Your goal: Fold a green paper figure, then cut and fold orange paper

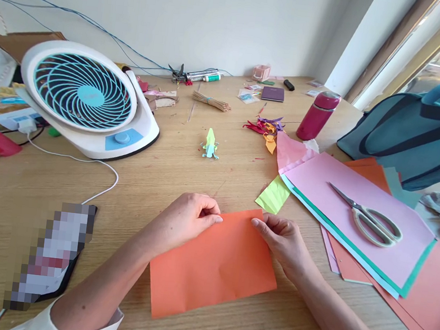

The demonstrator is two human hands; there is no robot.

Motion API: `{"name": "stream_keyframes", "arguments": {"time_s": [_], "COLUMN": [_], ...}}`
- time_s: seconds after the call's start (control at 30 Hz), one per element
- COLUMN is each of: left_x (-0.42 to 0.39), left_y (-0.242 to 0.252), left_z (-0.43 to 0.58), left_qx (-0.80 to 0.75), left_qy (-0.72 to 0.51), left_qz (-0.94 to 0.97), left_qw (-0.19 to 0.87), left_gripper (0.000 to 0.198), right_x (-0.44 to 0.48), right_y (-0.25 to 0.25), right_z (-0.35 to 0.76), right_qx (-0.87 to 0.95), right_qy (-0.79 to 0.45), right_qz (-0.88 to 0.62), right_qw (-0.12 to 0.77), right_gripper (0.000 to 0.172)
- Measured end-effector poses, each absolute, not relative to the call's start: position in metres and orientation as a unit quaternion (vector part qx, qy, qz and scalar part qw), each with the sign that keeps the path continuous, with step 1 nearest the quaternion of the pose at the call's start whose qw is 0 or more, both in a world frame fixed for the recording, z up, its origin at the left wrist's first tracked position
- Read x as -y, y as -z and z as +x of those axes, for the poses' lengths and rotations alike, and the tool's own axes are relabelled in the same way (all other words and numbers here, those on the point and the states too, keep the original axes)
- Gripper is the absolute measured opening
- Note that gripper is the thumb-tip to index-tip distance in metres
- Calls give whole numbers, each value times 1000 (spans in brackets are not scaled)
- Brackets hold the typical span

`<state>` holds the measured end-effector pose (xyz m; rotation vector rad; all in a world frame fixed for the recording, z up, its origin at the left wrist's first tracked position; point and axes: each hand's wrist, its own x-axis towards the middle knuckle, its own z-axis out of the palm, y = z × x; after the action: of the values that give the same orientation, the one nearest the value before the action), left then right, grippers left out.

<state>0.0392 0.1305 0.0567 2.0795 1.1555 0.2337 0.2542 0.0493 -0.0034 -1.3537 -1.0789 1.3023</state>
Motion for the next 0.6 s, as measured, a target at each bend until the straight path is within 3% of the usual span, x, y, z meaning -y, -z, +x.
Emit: {"name": "stream_keyframes", "arguments": {"time_s": [0.37, 0.6], "left_x": [-136, -138], "left_y": [-37, -35], "left_z": [45, 45], "left_qx": [-454, -467], "left_qy": [-98, -93], "left_qz": [815, 795], "left_qw": [347, 375], "left_gripper": [13, 14], "right_x": [-54, -53], "right_y": [10, 8], "right_z": [257, 258], "right_qx": [599, 592], "right_qy": [-283, -327], "right_qz": [-669, -647], "right_qw": [338, 352], "right_gripper": [19, 19]}}
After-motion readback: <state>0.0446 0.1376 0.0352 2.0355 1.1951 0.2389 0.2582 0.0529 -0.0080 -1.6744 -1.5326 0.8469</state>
